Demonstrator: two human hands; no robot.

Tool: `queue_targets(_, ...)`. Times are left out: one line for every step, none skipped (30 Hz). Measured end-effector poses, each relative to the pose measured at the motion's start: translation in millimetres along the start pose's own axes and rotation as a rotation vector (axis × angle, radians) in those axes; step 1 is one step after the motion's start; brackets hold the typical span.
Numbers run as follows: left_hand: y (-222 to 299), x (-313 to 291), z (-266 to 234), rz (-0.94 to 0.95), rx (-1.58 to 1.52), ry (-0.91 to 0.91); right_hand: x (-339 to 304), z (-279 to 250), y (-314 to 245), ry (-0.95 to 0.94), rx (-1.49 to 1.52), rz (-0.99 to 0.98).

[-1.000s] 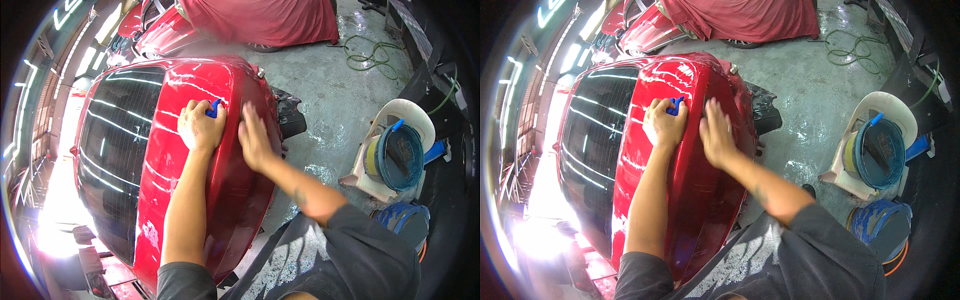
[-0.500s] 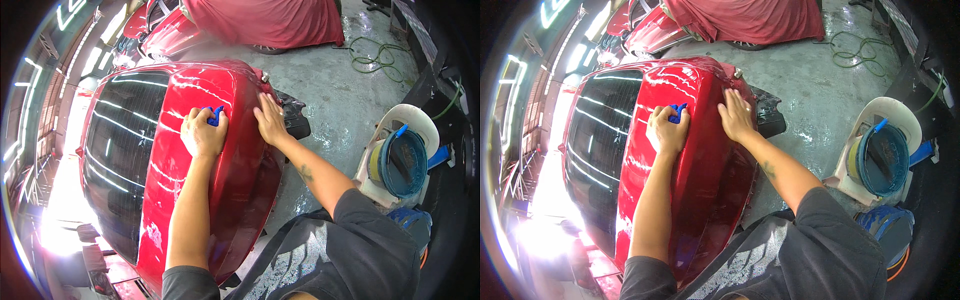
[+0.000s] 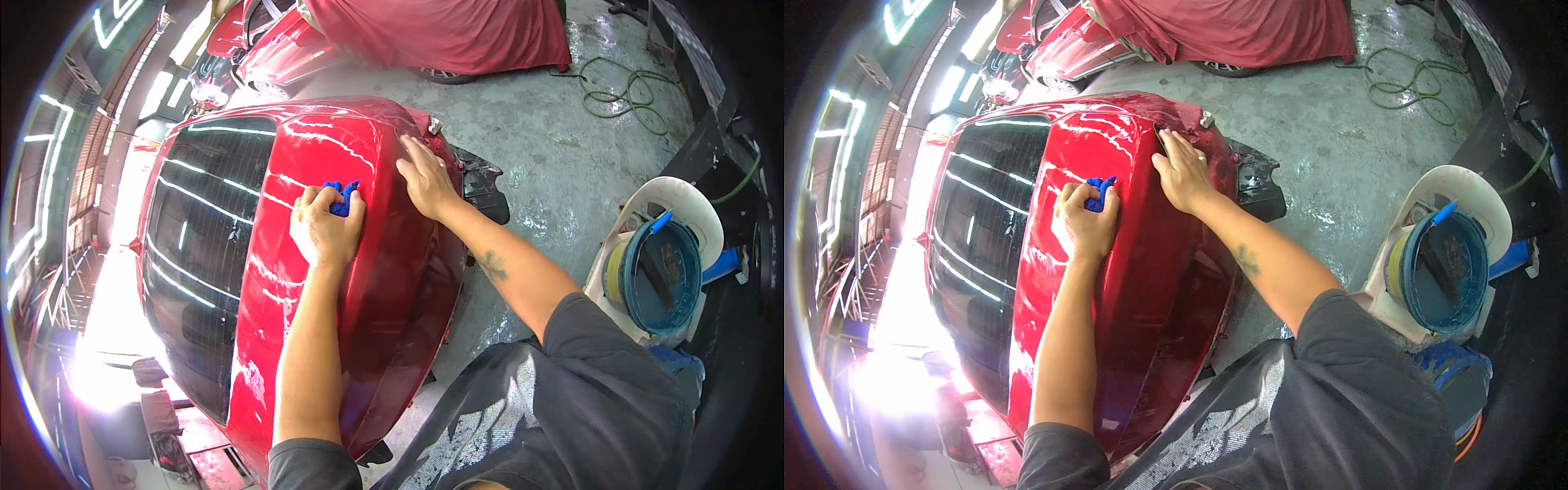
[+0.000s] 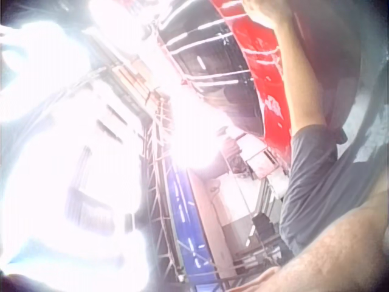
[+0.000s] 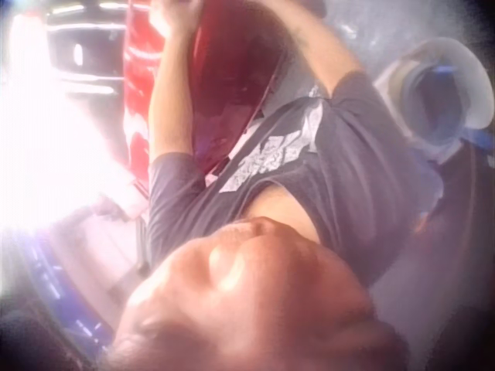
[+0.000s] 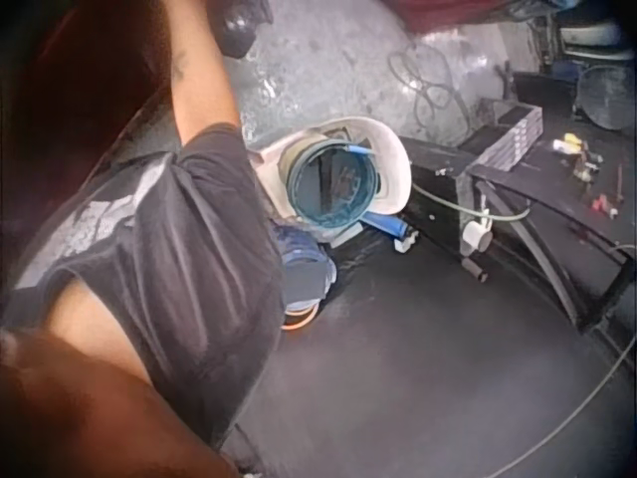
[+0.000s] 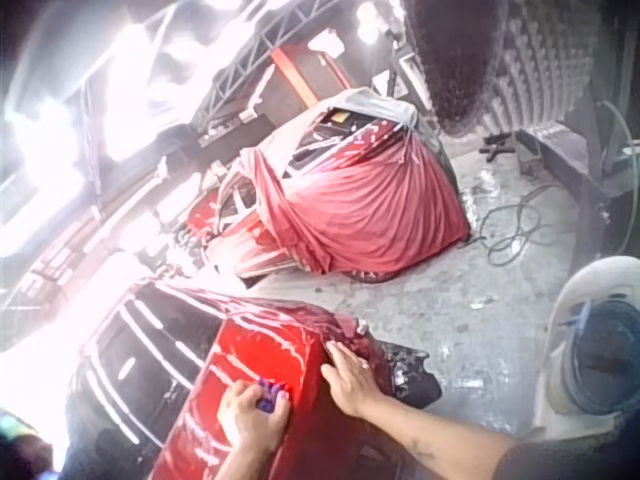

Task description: The person sands the rear trunk lid of a red car using wet sandpaper and a blue cloth. They repeatedly dip the sandpaper into a bucket of water and wipe the surface to remove residue. The person switches between different grits of sandpaper during the process.

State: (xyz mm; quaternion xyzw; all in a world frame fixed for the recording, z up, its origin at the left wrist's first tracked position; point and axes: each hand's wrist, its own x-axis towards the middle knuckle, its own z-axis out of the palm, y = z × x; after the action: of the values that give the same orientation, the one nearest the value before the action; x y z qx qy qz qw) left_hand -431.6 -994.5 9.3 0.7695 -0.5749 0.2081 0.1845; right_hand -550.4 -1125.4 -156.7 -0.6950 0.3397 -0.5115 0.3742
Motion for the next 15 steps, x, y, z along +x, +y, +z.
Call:
queue_targets(-2,-3,-3,0.005,0.013,0.004,-5,-5,6,-0.031,0.013,-0.042)
queue_targets(-4,-3,-3,0.015,0.018,0.013,-18,-14,12,-0.064,-0.062,-0.01)
queue_targets(-5,-2,-3,0.024,0.024,0.022,-30,-12,25,-0.082,-0.11,0.036)
queue_targets(-4,-1,-1,0.024,0.016,0.019,-28,-9,26,-0.055,-0.121,0.057)
queue_targets(0,1,1,0.026,0.006,0.017,-24,-5,24,-0.024,-0.134,0.078)
queue_targets(3,3,2,0.029,-0.003,0.015,-9,1,22,0.032,-0.113,-0.018)
queue_targets(8,6,6,0.036,-0.02,0.014,12,5,22,0.091,-0.095,-0.111)
queue_targets(7,6,6,0.032,-0.02,0.011,29,5,10,0.138,0.088,-0.111)
queue_targets(2,3,2,0.023,-0.01,0.006,34,1,-5,0.143,0.193,-0.074)
queue_targets(-2,2,-2,0.034,-0.002,0.018,38,-6,-20,0.149,0.293,-0.036)
queue_targets(-7,0,-3,0.042,0.003,0.029,41,-13,-33,0.153,0.39,0.002)
queue_targets(-9,-2,-3,0.051,0.002,0.042,39,-26,-37,0.201,0.397,0.056)
queue_targets(-4,0,-3,0.04,-0.004,0.041,38,-33,-22,0.265,0.265,0.008)
queue_targets(3,2,0,0.031,-0.014,0.035,29,-36,-2,0.249,0.119,-0.052)
queue_targets(9,5,3,0.023,-0.025,0.028,21,-34,16,0.232,-0.028,-0.111)
